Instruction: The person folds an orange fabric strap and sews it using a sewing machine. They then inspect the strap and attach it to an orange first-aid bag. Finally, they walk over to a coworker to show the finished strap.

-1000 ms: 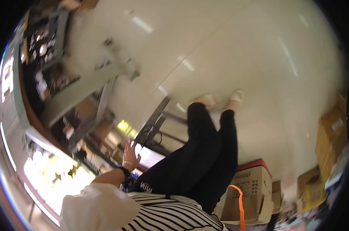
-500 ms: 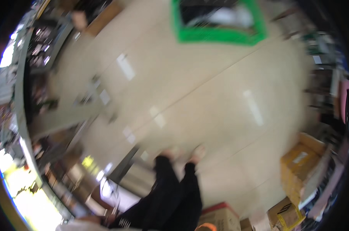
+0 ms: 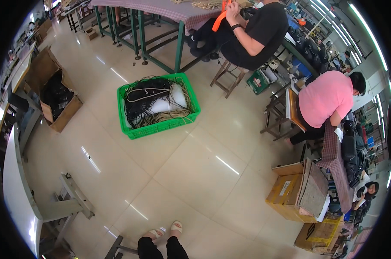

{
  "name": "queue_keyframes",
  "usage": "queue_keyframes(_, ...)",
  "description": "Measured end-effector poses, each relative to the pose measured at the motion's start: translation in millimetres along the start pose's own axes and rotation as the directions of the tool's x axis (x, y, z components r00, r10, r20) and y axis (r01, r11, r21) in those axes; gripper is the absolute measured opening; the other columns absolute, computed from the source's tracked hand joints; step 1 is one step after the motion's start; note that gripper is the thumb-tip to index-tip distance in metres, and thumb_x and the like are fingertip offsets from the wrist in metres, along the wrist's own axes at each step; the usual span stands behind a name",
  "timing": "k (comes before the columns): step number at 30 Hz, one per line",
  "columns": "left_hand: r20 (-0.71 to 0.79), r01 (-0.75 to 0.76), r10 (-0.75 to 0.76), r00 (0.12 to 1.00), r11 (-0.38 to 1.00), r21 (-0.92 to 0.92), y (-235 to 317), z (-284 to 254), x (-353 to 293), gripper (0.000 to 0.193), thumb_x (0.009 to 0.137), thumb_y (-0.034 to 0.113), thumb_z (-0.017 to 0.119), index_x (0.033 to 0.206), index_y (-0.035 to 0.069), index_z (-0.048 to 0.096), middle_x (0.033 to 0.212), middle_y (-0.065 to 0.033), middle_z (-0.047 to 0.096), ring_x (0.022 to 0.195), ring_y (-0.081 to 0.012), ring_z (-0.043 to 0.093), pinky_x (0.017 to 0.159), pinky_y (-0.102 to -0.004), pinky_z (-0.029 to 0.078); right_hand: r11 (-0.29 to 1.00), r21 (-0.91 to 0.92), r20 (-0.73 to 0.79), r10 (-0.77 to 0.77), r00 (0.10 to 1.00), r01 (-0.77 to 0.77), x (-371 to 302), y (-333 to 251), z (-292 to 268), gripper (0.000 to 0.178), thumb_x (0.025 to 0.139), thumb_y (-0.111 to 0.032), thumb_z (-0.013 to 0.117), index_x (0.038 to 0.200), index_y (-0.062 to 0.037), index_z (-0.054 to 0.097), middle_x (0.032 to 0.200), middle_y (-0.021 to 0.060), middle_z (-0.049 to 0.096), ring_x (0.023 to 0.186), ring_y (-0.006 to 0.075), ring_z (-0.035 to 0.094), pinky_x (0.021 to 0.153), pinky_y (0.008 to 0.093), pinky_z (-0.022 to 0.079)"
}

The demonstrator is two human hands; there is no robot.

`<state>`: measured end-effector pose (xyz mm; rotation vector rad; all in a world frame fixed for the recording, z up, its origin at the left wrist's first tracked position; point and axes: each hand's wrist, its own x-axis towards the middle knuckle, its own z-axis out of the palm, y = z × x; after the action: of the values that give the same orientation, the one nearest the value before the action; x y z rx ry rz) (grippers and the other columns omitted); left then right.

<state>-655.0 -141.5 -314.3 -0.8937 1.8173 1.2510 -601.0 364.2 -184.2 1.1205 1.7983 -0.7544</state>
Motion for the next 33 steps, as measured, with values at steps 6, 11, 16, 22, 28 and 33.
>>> queue_keyframes(6, -0.07, -0.059, 0.062, 0.996, 0.997, 0.051, 62.4, -13.0, -29.7, 0.049, 0.083, 0.042, 0.059, 0.121, 0.01, 0.057, 0.121, -0.018, 0.058, 0.111, -0.0294, 0.056, 0.096, -0.0429, 0.043, 0.997, 0.066, 0.026, 0.043, 0.999, -0.044, -30.2, 2.2, -47.9, 0.047, 0.087, -0.043, 0.061, 0.121, -0.0126, 0.052, 0.11, 0.0185, 0.063, 0.086, 0.0342, 0.063, 0.077, 0.0493, 0.05)
queue_keyframes(11, -0.112, -0.021, 0.03, 0.993, 0.996, 0.084, 86.6, -36.4, -55.2, 0.05, 0.082, 0.043, 0.06, 0.12, 0.01, 0.058, 0.121, -0.0195, 0.057, 0.112, -0.0307, 0.055, 0.096, -0.0432, 0.042, 0.986, 0.098, 0.07, 0.129, 0.989, -0.136, -73.0, 25.3, -96.0, 0.048, 0.087, -0.044, 0.061, 0.123, -0.0133, 0.051, 0.111, 0.0182, 0.063, 0.087, 0.0339, 0.064, 0.078, 0.0497, 0.05)
queue_keyframes(16, -0.052, 0.138, -0.131, 0.99, 0.977, 0.163, 89.5, -71.0, -63.9, 0.051, 0.081, 0.045, 0.06, 0.119, 0.011, 0.059, 0.122, -0.021, 0.057, 0.113, -0.032, 0.054, 0.096, -0.0435, 0.042, 0.988, 0.105, 0.101, 0.103, 0.99, -0.113, -105.2, -0.1, -141.3, 0.049, 0.087, -0.045, 0.061, 0.124, -0.0139, 0.05, 0.112, 0.018, 0.063, 0.088, 0.0335, 0.064, 0.078, 0.0501, 0.05)
queue_keyframes(22, 0.202, 0.205, -0.334, 0.921, 0.855, 0.476, 128.0, -131.4, -46.1, 0.051, 0.08, 0.046, 0.061, 0.118, 0.011, 0.06, 0.123, -0.0228, 0.056, 0.114, -0.0336, 0.053, 0.096, -0.0438, 0.041, 0.886, 0.0, 0.085, -0.461, 0.883, 0.463, -42.7, -303.8, -215.2, 0.024, 0.091, -0.016, 0.052, 0.11, -0.0041, 0.061, 0.087, 0.0058, 0.066, 0.071, 0.0155, 0.064, 0.056, 0.0296, 0.053)
queue_keyframes(28, -0.134, -0.17, 0.196, 0.972, 0.968, 0.184, 314.2, -202.2, 99.0, 0.043, 0.084, 0.036, 0.063, 0.114, 0.005, 0.061, 0.11, -0.0192, 0.062, 0.101, -0.0274, 0.06, 0.089, -0.0378, 0.046, 0.503, -0.137, -0.101, -0.864, 0.493, 0.854, -88.2, -644.6, -260.5, 0.029, 0.089, -0.03, 0.06, 0.1, -0.0037, 0.064, 0.078, 0.0043, 0.065, 0.072, 0.0138, 0.059, 0.068, 0.0292, 0.047)
queue_keyframes(33, -0.392, -0.641, 0.552, 0.736, 0.755, -0.14, 593.1, -230.4, 126.3, 0.025, 0.086, 0.014, 0.063, 0.106, -0.001, 0.062, 0.09, -0.009, 0.067, 0.083, -0.0151, 0.063, 0.074, -0.028, 0.05, 0.161, -0.114, -0.312, -0.943, 0.118, 0.98, -95.3, -893.1, -315.1, 0.021, 0.089, -0.02, 0.06, 0.098, -0.0013, 0.061, 0.084, 0.0118, 0.066, 0.076, 0.0199, 0.063, 0.069, 0.0315, 0.048)
